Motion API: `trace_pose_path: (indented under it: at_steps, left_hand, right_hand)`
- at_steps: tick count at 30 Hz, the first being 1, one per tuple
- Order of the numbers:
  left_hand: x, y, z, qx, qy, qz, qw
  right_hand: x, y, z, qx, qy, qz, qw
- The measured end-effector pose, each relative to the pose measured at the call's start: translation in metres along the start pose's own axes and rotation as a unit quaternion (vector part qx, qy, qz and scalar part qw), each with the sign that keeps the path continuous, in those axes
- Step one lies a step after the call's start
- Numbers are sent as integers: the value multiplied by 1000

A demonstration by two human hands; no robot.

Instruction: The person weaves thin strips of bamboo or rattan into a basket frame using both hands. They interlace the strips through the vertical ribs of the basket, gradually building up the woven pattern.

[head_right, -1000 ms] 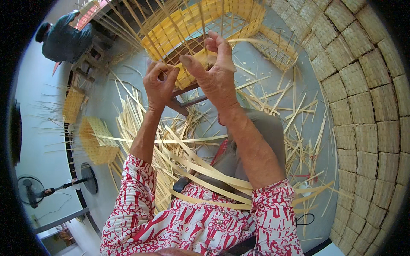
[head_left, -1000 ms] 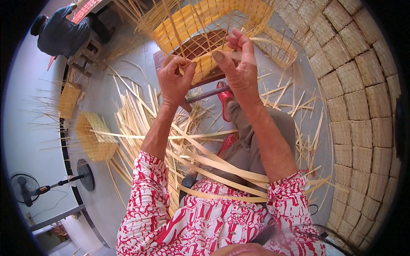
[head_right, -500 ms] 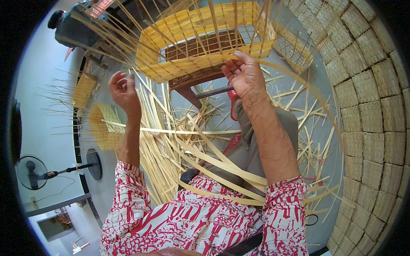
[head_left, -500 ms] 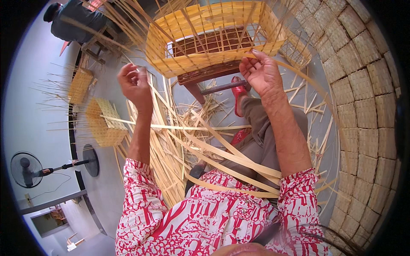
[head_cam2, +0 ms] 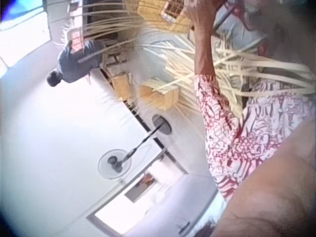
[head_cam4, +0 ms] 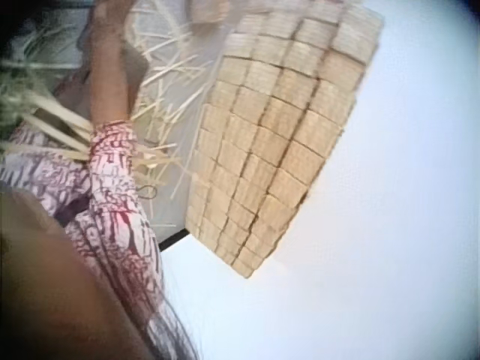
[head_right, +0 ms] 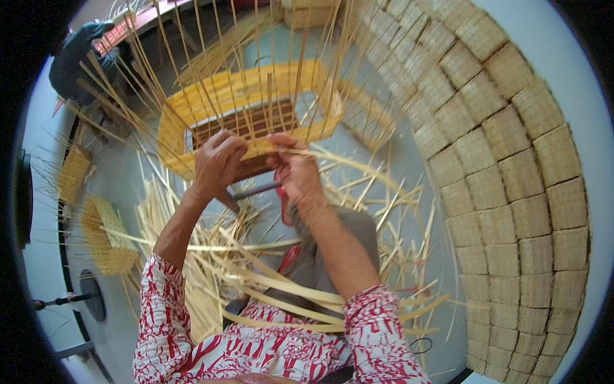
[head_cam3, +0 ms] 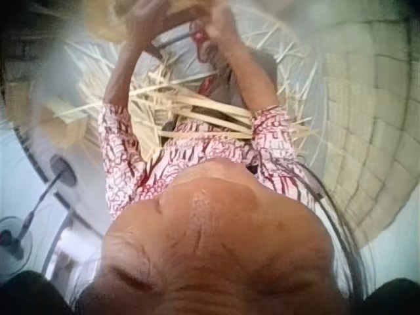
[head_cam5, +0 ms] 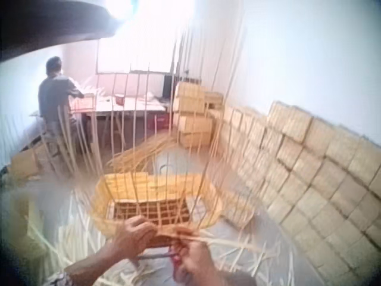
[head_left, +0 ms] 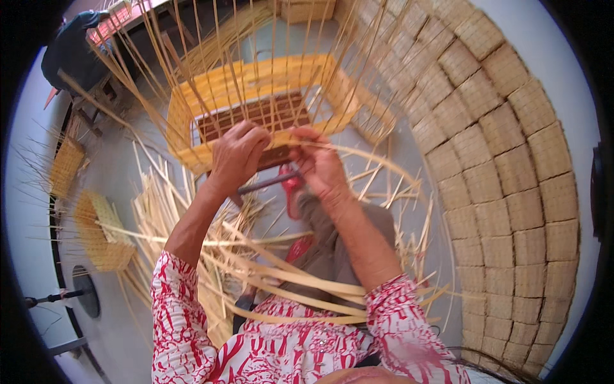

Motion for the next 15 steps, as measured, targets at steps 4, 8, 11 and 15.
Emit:
trace_pose_path:
  at_steps: [4, 8, 11, 15]
  left_hand:
    - [-5, 0, 10, -32, 21, -67, 997]
    - [-9, 8, 14, -42, 60, -103, 992]
    - [-9, 9, 15, -55, 71, -127, 988]
    - [-5, 7, 21, -104, 43, -143, 983]
  right_hand:
    - [39, 6, -7, -110, 48, -266, 956]
    - [56, 11, -6, -217, 100, -368, 898]
    - [46, 4, 8, -294, 94, -440, 843]
    - [36, -6, 8, -318, 2, -382, 868]
Point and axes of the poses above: each hand's wrist, its own z-axis towards the middle knuckle, its own x-axis out of the palm, y = z × x, the point moved 3 cm from there along z, towards the middle knuckle, and after that the axes turned 5 degrees about -y, right-handed, at the moved point
